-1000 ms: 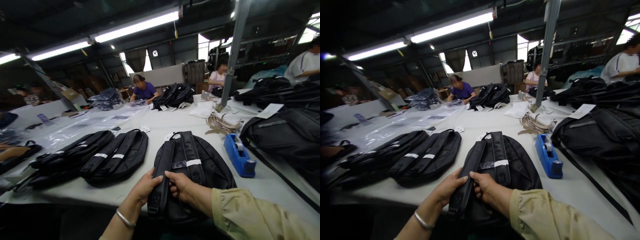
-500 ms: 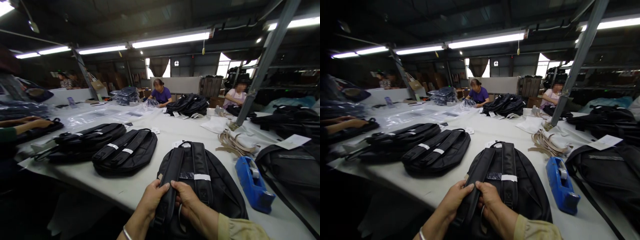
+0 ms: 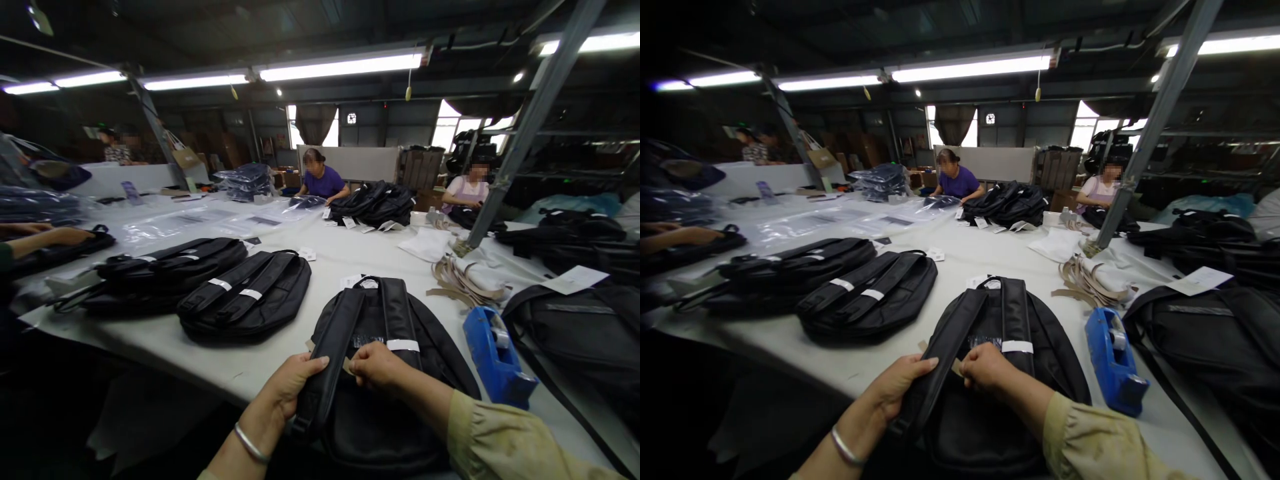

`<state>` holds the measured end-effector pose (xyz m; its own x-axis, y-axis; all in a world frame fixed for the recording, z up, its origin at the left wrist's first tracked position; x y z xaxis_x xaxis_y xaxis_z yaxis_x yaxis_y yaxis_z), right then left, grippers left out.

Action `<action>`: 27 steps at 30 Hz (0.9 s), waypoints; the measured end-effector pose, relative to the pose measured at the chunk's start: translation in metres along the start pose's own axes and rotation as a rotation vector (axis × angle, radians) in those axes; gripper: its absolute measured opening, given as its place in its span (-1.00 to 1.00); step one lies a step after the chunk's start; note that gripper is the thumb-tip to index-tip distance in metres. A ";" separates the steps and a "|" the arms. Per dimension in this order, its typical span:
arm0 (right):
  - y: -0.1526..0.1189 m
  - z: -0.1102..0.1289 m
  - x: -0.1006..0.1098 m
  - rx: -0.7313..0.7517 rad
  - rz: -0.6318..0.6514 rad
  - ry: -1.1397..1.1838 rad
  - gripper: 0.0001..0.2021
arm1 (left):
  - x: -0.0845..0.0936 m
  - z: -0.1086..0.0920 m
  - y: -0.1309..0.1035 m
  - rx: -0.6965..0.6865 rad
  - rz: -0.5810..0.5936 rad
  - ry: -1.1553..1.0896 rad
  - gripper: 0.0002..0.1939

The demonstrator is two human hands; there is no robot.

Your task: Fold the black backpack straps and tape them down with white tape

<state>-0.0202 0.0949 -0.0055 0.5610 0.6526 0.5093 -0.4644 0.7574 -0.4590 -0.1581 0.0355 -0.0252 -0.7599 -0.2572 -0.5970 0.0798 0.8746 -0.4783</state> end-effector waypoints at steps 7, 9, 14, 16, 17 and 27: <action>0.016 0.022 0.012 0.095 -0.089 -0.336 -0.87 | 0.003 -0.001 0.000 0.040 0.026 0.036 -0.62; 0.011 0.019 0.018 0.028 -0.082 -0.306 -0.86 | 0.004 -0.002 0.000 0.039 0.037 0.045 -0.63; -0.002 0.011 0.013 -0.081 -0.031 -0.071 -0.82 | 0.005 0.000 0.001 0.058 0.036 0.055 -0.64; 0.001 0.009 0.003 -0.071 -0.022 0.004 -0.81 | 0.002 0.000 0.000 0.063 0.032 0.056 -0.63; 0.004 0.008 -0.003 -0.066 -0.026 0.036 -0.81 | 0.001 -0.001 -0.001 0.064 0.024 0.063 -0.62; 0.018 0.016 0.005 0.075 0.058 -0.006 -0.92 | 0.018 -0.006 0.002 0.020 -0.084 0.178 -0.63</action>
<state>-0.0366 0.1124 0.0003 0.5282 0.6951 0.4877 -0.5461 0.7179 -0.4317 -0.1753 0.0355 -0.0329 -0.8664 -0.2505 -0.4320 0.0227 0.8445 -0.5351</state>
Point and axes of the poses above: each hand's wrist, its own y-axis towards the middle knuckle, its own x-axis out of the back of the hand, z = x × y, the point moved 10 cm from there along y, towards the middle knuckle, and after that the axes turned 15 degrees about -y, right-handed, at the moved point
